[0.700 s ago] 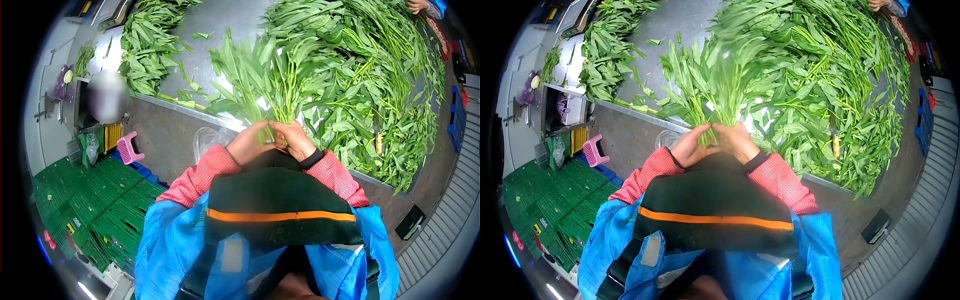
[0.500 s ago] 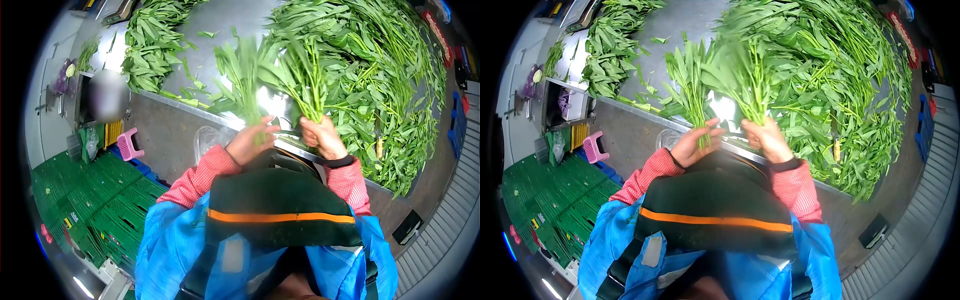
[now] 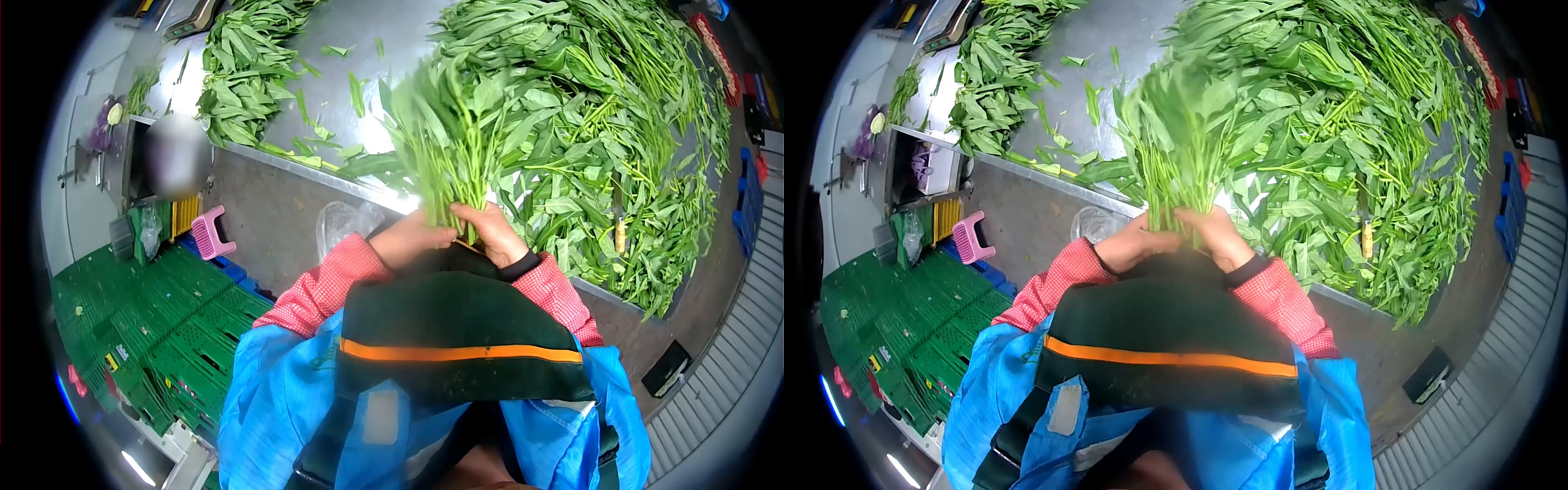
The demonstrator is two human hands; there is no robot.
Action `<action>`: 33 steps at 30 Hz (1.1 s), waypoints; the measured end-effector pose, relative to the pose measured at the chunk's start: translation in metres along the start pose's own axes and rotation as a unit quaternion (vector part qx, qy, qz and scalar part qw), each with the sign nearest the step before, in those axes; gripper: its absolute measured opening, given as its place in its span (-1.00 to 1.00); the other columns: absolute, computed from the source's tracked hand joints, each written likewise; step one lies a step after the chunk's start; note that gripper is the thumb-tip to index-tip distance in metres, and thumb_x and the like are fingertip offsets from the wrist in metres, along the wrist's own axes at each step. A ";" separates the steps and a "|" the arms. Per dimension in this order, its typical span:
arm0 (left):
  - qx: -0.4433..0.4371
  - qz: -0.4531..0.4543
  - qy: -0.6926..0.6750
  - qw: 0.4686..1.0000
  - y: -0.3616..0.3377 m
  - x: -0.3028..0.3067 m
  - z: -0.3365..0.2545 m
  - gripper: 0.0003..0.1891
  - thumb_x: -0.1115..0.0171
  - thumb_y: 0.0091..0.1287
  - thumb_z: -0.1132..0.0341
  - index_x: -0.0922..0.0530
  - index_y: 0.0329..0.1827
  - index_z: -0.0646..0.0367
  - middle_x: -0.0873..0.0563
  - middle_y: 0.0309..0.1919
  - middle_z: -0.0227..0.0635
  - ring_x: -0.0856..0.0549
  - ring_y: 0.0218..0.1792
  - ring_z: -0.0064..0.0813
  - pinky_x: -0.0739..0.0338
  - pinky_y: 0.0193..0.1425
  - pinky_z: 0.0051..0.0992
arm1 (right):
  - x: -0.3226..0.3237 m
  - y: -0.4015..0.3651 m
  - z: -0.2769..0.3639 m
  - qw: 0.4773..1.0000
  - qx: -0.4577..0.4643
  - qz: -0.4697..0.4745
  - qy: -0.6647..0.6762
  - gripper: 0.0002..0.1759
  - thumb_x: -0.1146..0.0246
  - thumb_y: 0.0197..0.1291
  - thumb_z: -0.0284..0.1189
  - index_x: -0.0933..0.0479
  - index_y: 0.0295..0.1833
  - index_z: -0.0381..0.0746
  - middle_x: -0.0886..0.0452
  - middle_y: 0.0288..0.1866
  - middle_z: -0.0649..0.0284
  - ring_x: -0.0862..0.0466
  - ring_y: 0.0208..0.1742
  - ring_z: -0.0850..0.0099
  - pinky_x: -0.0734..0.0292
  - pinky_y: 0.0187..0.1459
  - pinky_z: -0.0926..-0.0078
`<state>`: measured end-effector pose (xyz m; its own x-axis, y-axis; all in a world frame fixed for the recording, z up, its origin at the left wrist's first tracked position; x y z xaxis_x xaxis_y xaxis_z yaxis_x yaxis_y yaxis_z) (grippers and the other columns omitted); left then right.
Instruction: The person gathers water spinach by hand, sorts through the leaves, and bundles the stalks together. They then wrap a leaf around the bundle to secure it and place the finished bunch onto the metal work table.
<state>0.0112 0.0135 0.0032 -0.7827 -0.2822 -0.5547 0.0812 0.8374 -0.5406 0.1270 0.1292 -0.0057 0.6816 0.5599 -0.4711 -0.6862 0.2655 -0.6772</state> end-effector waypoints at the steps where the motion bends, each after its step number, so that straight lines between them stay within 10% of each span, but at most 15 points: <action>1: 0.008 -0.020 -0.062 0.998 -0.001 -0.001 -0.002 -0.62 -0.19 0.36 0.40 -0.39 0.22 0.18 -0.60 0.00 -0.34 -0.62 -0.10 -0.55 -0.49 -0.06 -0.55 | -0.002 -0.004 0.004 1.000 -0.003 0.016 0.024 -0.67 -0.21 0.27 -0.47 -0.53 0.13 -0.32 -0.67 -0.05 0.18 -0.68 -0.13 0.44 -0.61 -0.14 0.49; 5: 0.022 -0.051 -0.218 0.974 -0.004 -0.003 -0.008 -0.68 -0.15 0.43 0.32 -0.43 0.20 0.12 -0.61 0.07 -0.35 -0.62 0.04 -0.49 -0.51 0.09 -0.45 | -0.008 -0.013 0.005 0.992 -0.105 0.039 0.055 -0.67 -0.12 0.38 -0.31 -0.54 0.10 -0.29 -0.67 -0.06 0.18 -0.66 -0.14 0.49 -0.57 -0.20 0.56; 9: -0.019 -0.054 -0.204 0.977 0.000 -0.004 -0.003 -0.67 -0.11 0.45 0.23 -0.44 0.23 0.09 -0.60 0.11 -0.36 -0.59 0.12 -0.46 -0.46 0.24 -0.30 | -0.003 -0.005 -0.001 0.982 -0.025 0.036 -0.184 -0.41 0.06 0.44 0.04 -0.59 -0.20 -0.27 -0.66 -0.41 0.15 -0.63 -0.39 0.43 -0.48 -0.37 0.48; 13: -0.102 -0.086 -0.033 0.991 0.023 0.027 0.046 -0.62 -0.06 0.45 0.16 -0.43 0.26 0.09 -0.60 0.13 -0.31 -0.58 0.15 -0.36 -0.41 0.30 -0.24 | -0.004 -0.018 0.023 0.809 0.107 -0.113 -0.567 -0.50 -0.04 0.38 -0.04 -0.61 -0.35 -0.22 -0.57 -0.50 -0.10 -0.63 -0.33 -0.02 -0.48 -0.29 0.15; 17: -0.008 0.007 -0.284 0.959 0.006 -0.001 0.005 -0.60 -0.04 0.42 0.21 -0.42 0.27 0.15 -0.61 0.11 -0.23 -0.58 0.15 -0.30 -0.38 0.35 -0.20 | -0.015 -0.039 0.047 0.707 0.196 -0.181 -0.655 -0.56 -0.18 0.26 -0.07 -0.51 -0.44 -0.25 -0.58 -0.54 0.03 -0.61 -0.46 0.00 -0.45 -0.41 0.12; 20: 0.032 0.028 -0.344 0.938 0.009 0.001 0.012 -0.58 -0.02 0.40 0.26 -0.40 0.29 0.19 -0.60 0.13 -0.18 -0.56 0.18 -0.26 -0.35 0.39 -0.17 | -0.025 -0.038 0.056 0.777 0.241 -0.164 -0.557 -0.68 -0.29 0.19 -0.23 -0.48 -0.40 -0.27 -0.55 -0.57 0.02 -0.60 -0.48 0.00 -0.46 -0.44 0.16; 23: 0.033 0.025 -0.337 0.941 0.012 0.004 0.019 -0.55 -0.02 0.39 0.27 -0.37 0.33 0.21 -0.57 0.18 -0.15 -0.55 0.22 -0.24 -0.31 0.42 -0.16 | -0.018 -0.015 0.041 0.741 0.296 -0.140 -0.587 -0.73 -0.26 0.26 -0.31 -0.46 -0.38 -0.27 -0.53 -0.62 0.16 -0.57 -0.60 0.22 -0.47 -0.50 0.29; 26: 0.015 0.033 -0.343 0.939 0.011 0.000 0.013 -0.52 -0.04 0.37 0.30 -0.35 0.35 0.20 -0.55 0.21 -0.15 -0.54 0.23 -0.24 -0.32 0.43 -0.17 | -0.001 0.001 0.020 0.965 0.144 -0.103 -0.192 -0.77 -0.16 0.37 -0.36 -0.45 -0.30 -0.29 -0.48 -0.64 0.31 -0.53 -0.64 0.45 -0.46 -0.55 0.47; 30: 0.002 0.056 -0.360 0.931 0.012 0.004 0.018 -0.51 -0.08 0.36 0.33 -0.34 0.36 0.20 -0.53 0.24 -0.19 -0.54 0.23 -0.29 -0.37 0.40 -0.17 | 0.011 -0.008 0.004 0.971 0.130 -0.132 -0.149 -0.76 -0.05 0.43 -0.36 -0.48 -0.21 -0.31 -0.58 -0.59 0.20 -0.60 -0.60 0.40 -0.47 -0.56 0.41; 32: -0.128 0.006 0.005 0.992 0.032 0.033 0.061 -0.62 -0.12 0.37 0.37 -0.42 0.24 0.20 -0.58 0.12 -0.19 -0.60 0.13 -0.24 -0.48 0.25 -0.22 | 0.009 -0.017 -0.001 0.727 0.305 -0.124 -0.603 -0.75 -0.10 0.34 -0.33 -0.51 -0.32 -0.27 -0.61 -0.53 0.00 -0.63 -0.54 0.13 -0.49 -0.51 0.19; 33: -0.164 -0.007 0.090 0.982 0.034 0.034 0.064 -0.64 -0.14 0.36 0.38 -0.45 0.21 0.20 -0.60 0.08 -0.20 -0.62 0.09 -0.24 -0.52 0.20 -0.25 | 0.000 -0.020 0.004 0.733 0.263 -0.126 -0.615 -0.75 -0.13 0.26 -0.31 -0.54 -0.39 -0.24 -0.58 -0.51 -0.06 -0.61 -0.47 -0.01 -0.50 -0.43 0.07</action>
<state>0.0269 0.0023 -0.0751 -0.8812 -0.2313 -0.4122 -0.1095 0.9483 -0.2980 0.1401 0.1272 0.0101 0.2811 0.6396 0.7155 -0.8010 0.5670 -0.1922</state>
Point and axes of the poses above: each hand's wrist, its own y-axis towards the middle knuckle, its own x-axis out of the back of the hand, z = x × y, the point moved 2 cm from there along y, towards the middle knuckle
